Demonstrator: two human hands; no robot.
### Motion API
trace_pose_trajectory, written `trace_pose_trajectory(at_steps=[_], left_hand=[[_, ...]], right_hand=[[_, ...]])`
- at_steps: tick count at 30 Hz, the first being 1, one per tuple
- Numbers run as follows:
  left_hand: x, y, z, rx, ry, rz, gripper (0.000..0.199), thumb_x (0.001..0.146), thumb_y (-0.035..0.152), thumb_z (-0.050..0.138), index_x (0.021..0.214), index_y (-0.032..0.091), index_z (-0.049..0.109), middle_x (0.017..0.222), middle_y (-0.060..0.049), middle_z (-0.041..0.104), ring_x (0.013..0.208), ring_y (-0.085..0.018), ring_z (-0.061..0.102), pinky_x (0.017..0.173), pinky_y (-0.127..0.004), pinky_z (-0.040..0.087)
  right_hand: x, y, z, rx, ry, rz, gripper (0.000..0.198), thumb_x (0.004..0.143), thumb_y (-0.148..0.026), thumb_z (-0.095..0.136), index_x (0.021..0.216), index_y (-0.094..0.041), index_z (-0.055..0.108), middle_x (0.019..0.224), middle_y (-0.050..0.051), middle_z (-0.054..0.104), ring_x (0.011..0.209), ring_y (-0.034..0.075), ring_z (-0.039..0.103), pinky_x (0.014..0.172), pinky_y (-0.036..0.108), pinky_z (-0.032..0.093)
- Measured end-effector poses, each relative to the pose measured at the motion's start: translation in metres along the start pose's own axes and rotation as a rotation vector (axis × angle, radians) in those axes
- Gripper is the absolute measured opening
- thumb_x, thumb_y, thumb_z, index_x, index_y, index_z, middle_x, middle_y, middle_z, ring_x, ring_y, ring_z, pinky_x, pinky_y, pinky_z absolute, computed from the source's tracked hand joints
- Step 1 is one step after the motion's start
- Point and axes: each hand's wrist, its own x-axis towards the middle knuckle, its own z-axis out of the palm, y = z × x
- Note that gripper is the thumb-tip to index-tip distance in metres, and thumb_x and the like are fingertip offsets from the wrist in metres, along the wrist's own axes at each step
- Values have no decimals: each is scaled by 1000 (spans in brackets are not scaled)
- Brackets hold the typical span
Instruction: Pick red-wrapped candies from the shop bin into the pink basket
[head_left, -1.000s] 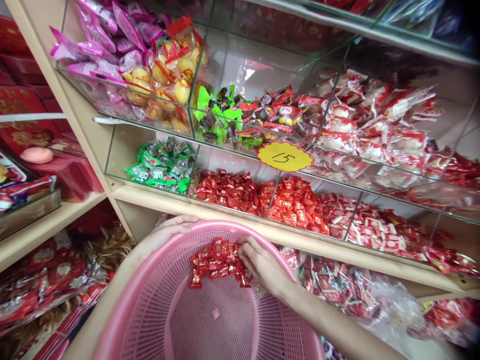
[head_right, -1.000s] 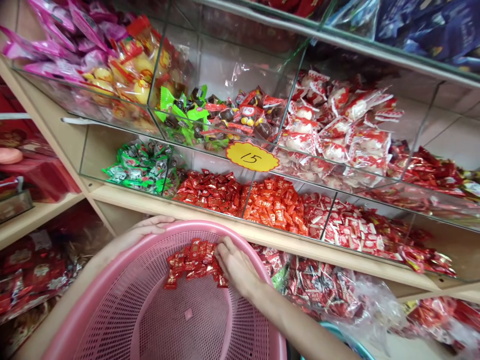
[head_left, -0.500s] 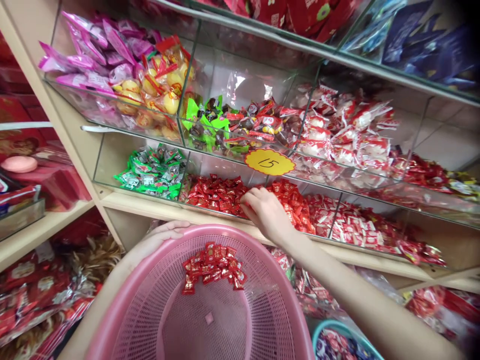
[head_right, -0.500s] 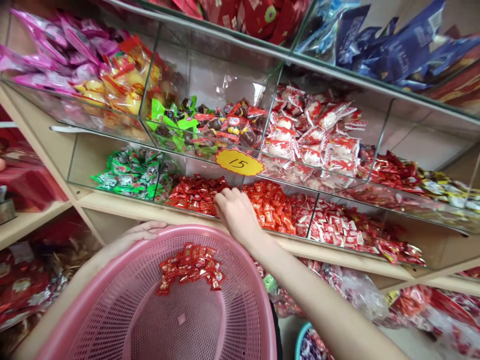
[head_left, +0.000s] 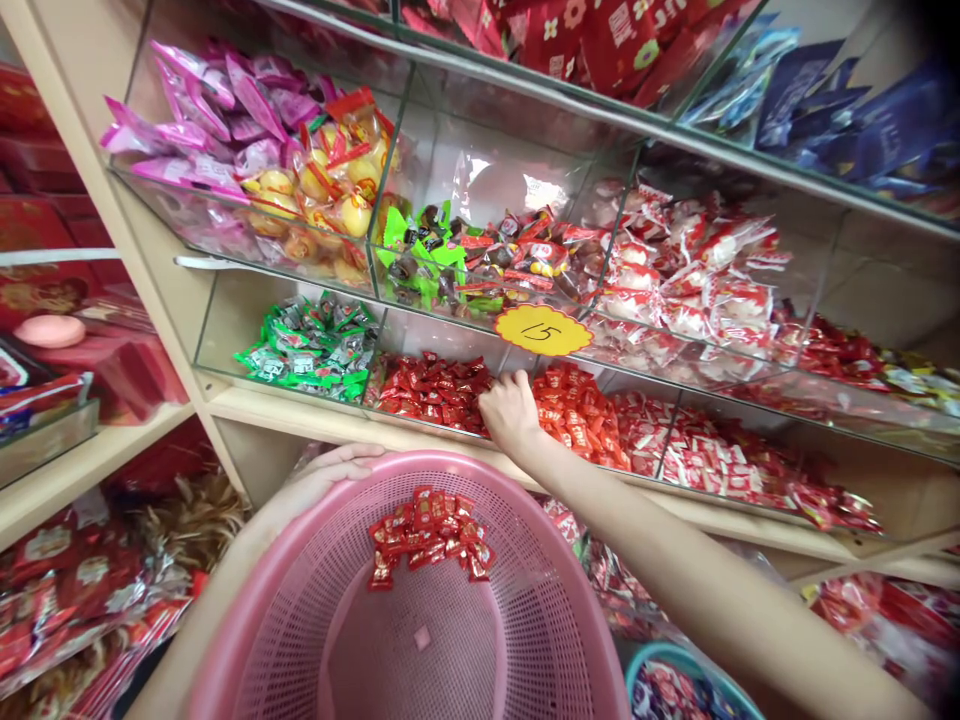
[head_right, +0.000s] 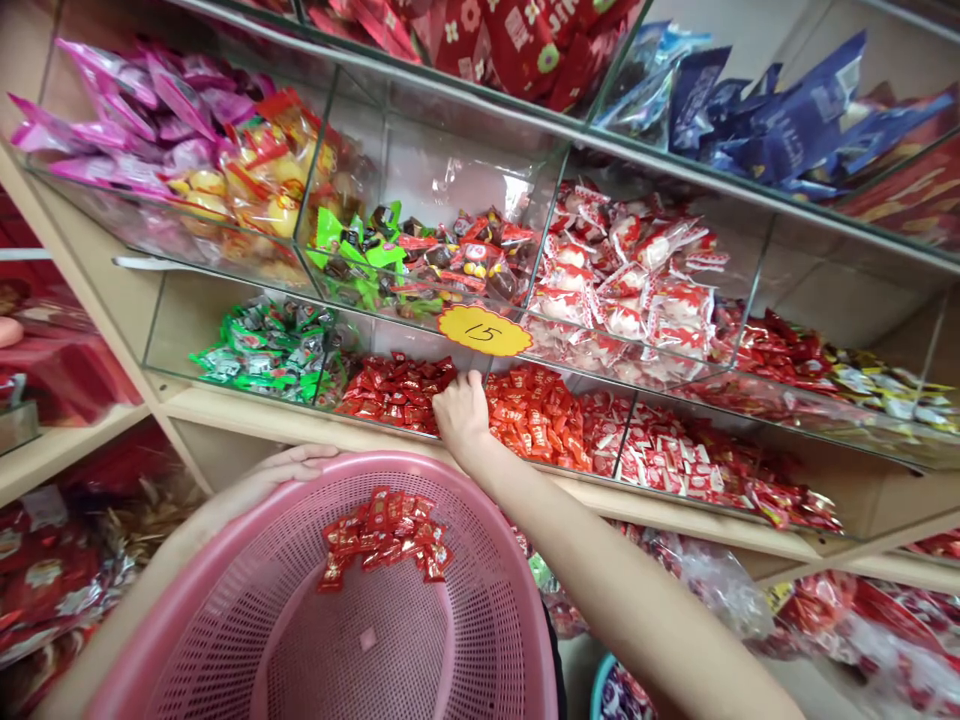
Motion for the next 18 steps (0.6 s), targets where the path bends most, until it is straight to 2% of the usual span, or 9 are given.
trace_pose_trajectory(at_steps=[5,9,13,15,18], left_hand=[[-5,6,4,-5,-17,-4,38,65,32,69,102,22,66,124,-4,59,118,-24,51,102,-31,37],[-4,7,5,-26,-1,-21,37,62,32,70,98,22,68,119,-5,62,115,-26,53,100,-32,39],[-3,6,4,-16,-7,-40,41,63,32,69,103,21,66,119,-5,62,117,-25,52,100,-31,39],[-4,7,4,-19,-14,-50,43,64,33,68,105,21,64,118,-5,63,115,-25,54,98,-31,42],[-7,11,7,-31,15,-41,44,62,35,70,104,20,65,117,-5,64,110,-24,57,95,-30,44]], right_hand=[[-3,0,0,25,20,-5,27,84,-6,45,81,-11,71,89,19,68,95,29,53,84,42,28],[0,0,4,51,47,-10,25,83,-5,46,78,-11,70,86,19,67,93,29,54,84,42,28],[-2,3,2,82,93,-11,27,86,-8,42,84,-10,69,89,19,66,91,28,53,80,41,31],[-18,9,-7,177,204,-10,27,90,-16,41,87,-11,67,90,16,65,89,26,53,77,39,34],[-67,24,-25,498,500,25,27,92,-29,43,82,-17,65,84,8,65,83,20,55,75,35,39]])
